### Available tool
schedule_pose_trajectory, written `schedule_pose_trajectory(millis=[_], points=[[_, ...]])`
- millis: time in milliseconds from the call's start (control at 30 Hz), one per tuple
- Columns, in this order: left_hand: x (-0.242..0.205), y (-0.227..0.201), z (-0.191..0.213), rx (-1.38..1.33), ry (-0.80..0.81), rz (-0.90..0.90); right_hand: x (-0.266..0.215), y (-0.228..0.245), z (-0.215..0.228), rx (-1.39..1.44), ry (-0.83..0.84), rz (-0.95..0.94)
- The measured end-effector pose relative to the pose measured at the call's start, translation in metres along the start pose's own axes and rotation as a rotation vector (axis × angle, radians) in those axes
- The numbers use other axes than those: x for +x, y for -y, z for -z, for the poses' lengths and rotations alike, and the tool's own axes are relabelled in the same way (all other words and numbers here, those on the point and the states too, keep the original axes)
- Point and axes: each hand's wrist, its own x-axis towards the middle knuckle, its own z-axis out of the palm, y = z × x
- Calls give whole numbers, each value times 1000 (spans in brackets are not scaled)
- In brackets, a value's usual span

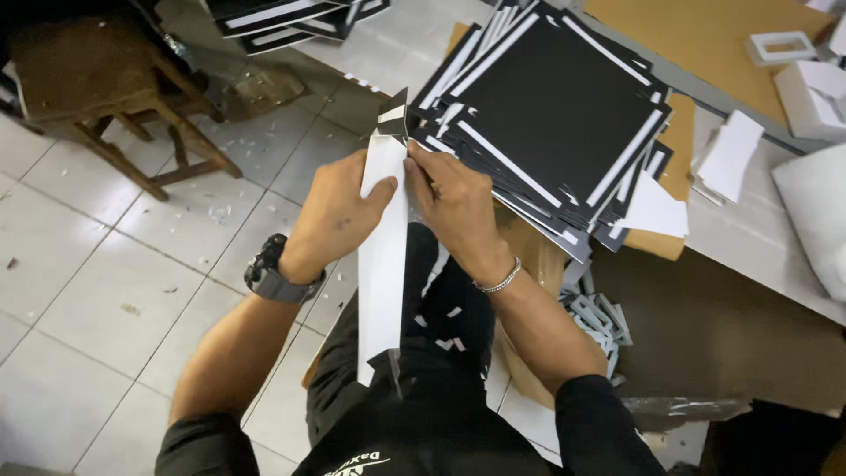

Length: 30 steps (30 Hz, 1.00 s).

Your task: The person assembles picture frames by inserting white paper into black frames and securing the backing. They repeatedly pick up frames, align the paper, and press the components together before stacking the finished frames on the table.

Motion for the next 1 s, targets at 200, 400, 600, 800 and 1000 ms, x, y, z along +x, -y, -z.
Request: schedule_pose_trajectory(millis=[200, 400, 600, 800, 1000], points=[[8, 25, 17, 39, -59, -49, 9, -5, -41, -156, 24, 153], [31, 26, 44, 79, -128, -237, 32, -3, -84, -249, -148, 82], [46, 48, 48, 72, -9, -204, 19, -18, -104, -451, -121, -25], [55, 96, 71, -6, 129, 43, 2, -62, -63, -128, -7, -206], [41, 85, 109, -159, 310, 248, 46, -1, -9, 4, 395, -328]])
